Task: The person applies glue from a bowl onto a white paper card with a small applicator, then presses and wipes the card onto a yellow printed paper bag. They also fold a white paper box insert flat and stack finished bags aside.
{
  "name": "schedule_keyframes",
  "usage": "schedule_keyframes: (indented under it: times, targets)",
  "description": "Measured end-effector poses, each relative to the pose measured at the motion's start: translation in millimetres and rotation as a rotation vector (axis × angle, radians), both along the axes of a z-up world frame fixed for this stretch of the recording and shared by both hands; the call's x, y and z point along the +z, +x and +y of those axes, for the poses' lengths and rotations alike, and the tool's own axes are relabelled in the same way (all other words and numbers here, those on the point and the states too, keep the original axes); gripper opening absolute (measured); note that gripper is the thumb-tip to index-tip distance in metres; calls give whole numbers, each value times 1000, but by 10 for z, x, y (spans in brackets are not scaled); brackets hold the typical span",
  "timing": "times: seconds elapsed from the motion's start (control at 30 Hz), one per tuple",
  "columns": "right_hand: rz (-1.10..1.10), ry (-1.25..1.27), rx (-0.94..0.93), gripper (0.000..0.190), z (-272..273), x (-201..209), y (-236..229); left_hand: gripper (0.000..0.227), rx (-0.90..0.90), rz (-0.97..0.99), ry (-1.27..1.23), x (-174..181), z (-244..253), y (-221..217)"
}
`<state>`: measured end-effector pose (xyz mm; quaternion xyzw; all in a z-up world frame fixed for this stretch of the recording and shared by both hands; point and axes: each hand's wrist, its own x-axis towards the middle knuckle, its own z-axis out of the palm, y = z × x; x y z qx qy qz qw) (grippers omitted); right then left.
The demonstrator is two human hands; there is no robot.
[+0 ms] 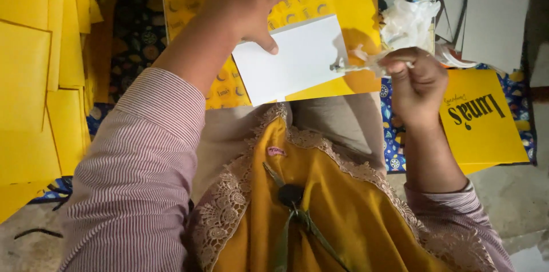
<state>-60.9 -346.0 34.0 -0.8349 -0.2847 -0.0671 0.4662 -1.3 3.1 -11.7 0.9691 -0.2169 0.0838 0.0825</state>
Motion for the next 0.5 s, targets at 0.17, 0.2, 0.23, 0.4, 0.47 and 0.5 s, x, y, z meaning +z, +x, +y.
schedule_keyframes:
  times: [0.17,0.2,0.23,0.4,0.47,0.5]
  targets:
    - [21,22,24,12,214,-175,-104,122,12,61,-16,54,-7,-21]
    - [1,67,68,13,254,-246,-105,122,4,44,2,63,-1,-24]
    - [3,66,70,13,314,-256,-145,122,6,46,1,65,-10,-29]
    - [33,72,217,10,617,-241,-287,121,20,93,-26,57,-17,-1]
    - [43,78,253,4,704,-279,-331,121,14,67,-20,15,-6,8]
    - [53,83,290,5,746,-299,-354,121,9,41,-14,-7,-3,12]
